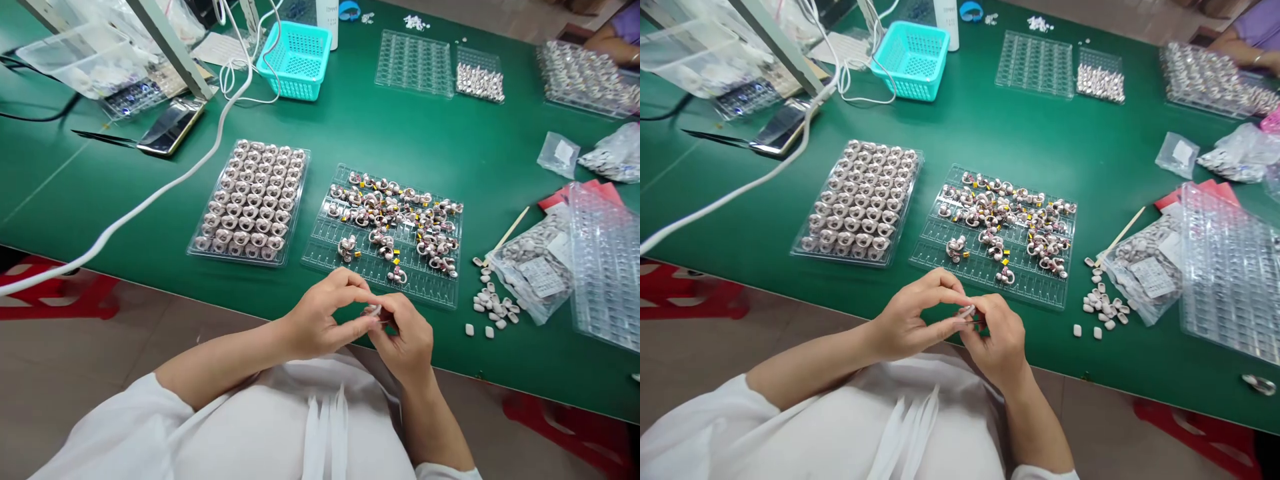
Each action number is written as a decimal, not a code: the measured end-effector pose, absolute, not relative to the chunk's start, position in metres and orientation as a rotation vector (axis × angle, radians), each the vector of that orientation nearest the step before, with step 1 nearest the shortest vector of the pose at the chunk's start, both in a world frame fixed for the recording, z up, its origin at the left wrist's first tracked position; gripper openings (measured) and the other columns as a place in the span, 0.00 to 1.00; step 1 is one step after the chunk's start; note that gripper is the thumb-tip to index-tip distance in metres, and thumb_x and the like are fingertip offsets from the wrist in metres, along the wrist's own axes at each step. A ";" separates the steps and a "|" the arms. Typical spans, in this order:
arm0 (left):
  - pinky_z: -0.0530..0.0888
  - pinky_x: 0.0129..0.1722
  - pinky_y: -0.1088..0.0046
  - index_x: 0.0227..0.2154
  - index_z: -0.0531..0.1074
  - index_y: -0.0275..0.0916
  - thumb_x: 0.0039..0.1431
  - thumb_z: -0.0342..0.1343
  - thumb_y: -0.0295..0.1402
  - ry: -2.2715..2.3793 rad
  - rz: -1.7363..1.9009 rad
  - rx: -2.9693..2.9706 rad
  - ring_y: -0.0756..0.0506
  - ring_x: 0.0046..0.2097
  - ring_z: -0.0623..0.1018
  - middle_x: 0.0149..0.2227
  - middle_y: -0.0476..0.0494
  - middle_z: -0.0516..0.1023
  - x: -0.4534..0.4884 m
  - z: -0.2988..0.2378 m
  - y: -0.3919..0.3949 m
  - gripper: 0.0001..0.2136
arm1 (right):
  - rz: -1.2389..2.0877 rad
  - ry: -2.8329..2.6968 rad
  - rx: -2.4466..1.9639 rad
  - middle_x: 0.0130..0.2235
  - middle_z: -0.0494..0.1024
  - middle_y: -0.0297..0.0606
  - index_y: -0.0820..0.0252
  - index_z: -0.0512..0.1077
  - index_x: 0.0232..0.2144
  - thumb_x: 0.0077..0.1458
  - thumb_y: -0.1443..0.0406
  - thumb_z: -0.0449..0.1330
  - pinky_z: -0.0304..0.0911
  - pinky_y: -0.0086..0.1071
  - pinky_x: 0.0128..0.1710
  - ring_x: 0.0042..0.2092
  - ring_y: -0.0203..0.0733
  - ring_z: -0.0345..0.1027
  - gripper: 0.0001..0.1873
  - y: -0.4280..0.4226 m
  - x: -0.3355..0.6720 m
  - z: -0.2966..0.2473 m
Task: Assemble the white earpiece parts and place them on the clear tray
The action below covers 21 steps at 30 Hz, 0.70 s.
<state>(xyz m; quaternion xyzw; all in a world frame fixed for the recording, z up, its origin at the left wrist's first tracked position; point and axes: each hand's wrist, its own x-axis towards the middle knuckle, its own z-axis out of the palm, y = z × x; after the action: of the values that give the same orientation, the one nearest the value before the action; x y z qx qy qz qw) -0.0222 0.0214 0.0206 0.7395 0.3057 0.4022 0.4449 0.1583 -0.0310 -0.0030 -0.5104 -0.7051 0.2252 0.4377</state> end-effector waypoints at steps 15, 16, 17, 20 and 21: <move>0.75 0.29 0.75 0.27 0.76 0.31 0.48 0.71 0.36 0.797 0.461 0.588 0.52 0.25 0.75 0.24 0.45 0.79 -0.013 0.011 0.031 0.13 | 0.303 -1.752 -1.203 0.39 0.79 0.41 0.56 0.70 0.54 0.60 0.70 0.61 0.73 0.29 0.31 0.36 0.38 0.75 0.20 -0.032 0.156 -0.008; 0.75 0.28 0.75 0.27 0.76 0.31 0.47 0.71 0.36 0.798 0.445 0.561 0.52 0.25 0.75 0.23 0.45 0.78 -0.013 0.010 0.031 0.13 | 0.336 -1.740 -1.194 0.39 0.79 0.41 0.56 0.70 0.54 0.60 0.70 0.61 0.73 0.29 0.30 0.36 0.38 0.75 0.20 -0.032 0.155 -0.009; 0.75 0.28 0.75 0.26 0.76 0.31 0.46 0.72 0.36 0.801 0.431 0.542 0.51 0.25 0.75 0.23 0.46 0.78 -0.012 0.010 0.031 0.14 | 0.368 -1.730 -1.186 0.39 0.79 0.41 0.57 0.70 0.55 0.60 0.70 0.60 0.72 0.29 0.30 0.36 0.38 0.74 0.20 -0.032 0.154 -0.010; 0.76 0.29 0.76 0.26 0.76 0.32 0.46 0.72 0.36 0.814 0.395 0.542 0.51 0.26 0.76 0.25 0.45 0.79 -0.013 0.013 0.030 0.13 | 0.428 -1.717 -1.175 0.39 0.79 0.41 0.58 0.70 0.54 0.62 0.68 0.58 0.72 0.29 0.31 0.36 0.38 0.74 0.18 -0.032 0.154 -0.012; 0.77 0.30 0.76 0.27 0.76 0.32 0.47 0.72 0.35 0.821 0.386 0.566 0.51 0.26 0.77 0.26 0.45 0.79 -0.014 0.015 0.029 0.13 | 0.426 -1.720 -1.175 0.39 0.80 0.41 0.59 0.70 0.54 0.62 0.67 0.57 0.73 0.30 0.33 0.37 0.38 0.75 0.17 -0.032 0.154 -0.012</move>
<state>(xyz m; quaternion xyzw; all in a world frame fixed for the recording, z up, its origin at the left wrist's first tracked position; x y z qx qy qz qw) -0.0136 0.0292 0.0152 0.2697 0.3914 0.1840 0.8603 0.1542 -0.0321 -0.0117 -0.4831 -0.7070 0.1750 0.4860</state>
